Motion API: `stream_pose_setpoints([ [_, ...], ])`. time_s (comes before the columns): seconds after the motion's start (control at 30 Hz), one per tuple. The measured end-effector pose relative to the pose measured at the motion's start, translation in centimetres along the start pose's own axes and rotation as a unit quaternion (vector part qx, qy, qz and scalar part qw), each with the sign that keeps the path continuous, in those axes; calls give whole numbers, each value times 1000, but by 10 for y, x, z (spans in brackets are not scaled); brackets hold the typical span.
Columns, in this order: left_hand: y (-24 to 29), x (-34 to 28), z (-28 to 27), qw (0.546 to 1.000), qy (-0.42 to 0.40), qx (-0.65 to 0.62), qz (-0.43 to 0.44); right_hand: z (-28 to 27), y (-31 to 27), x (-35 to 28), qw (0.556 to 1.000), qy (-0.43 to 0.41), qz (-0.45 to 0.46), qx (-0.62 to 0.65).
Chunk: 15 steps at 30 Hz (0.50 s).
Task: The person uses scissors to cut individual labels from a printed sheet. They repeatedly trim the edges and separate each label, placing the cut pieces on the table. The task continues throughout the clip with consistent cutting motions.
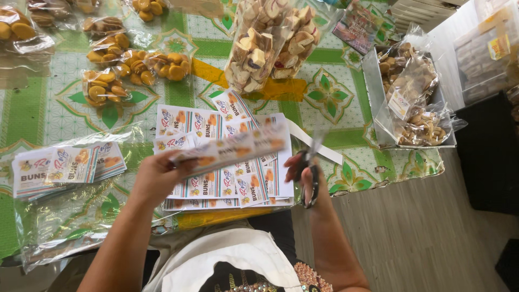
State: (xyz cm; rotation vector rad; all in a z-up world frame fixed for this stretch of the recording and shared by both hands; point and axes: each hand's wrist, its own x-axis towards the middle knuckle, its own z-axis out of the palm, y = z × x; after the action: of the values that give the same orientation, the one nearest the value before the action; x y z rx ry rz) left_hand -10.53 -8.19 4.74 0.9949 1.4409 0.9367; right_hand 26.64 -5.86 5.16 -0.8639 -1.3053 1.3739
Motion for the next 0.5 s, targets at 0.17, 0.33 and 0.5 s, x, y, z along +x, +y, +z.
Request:
stream_pose_setpoints([
  [0.17, 8, -17, -29, 991, 84, -61, 83, 18, 14, -43, 964, -135, 222, -47],
  [0.33, 7, -23, -23, 989, 46, -106, 93, 51, 22, -59, 951, -158, 265, -4],
  [0.5, 6, -28, -16, 993, 37, -64, 90, 70, 12, -45, 952, -162, 258, 16],
])
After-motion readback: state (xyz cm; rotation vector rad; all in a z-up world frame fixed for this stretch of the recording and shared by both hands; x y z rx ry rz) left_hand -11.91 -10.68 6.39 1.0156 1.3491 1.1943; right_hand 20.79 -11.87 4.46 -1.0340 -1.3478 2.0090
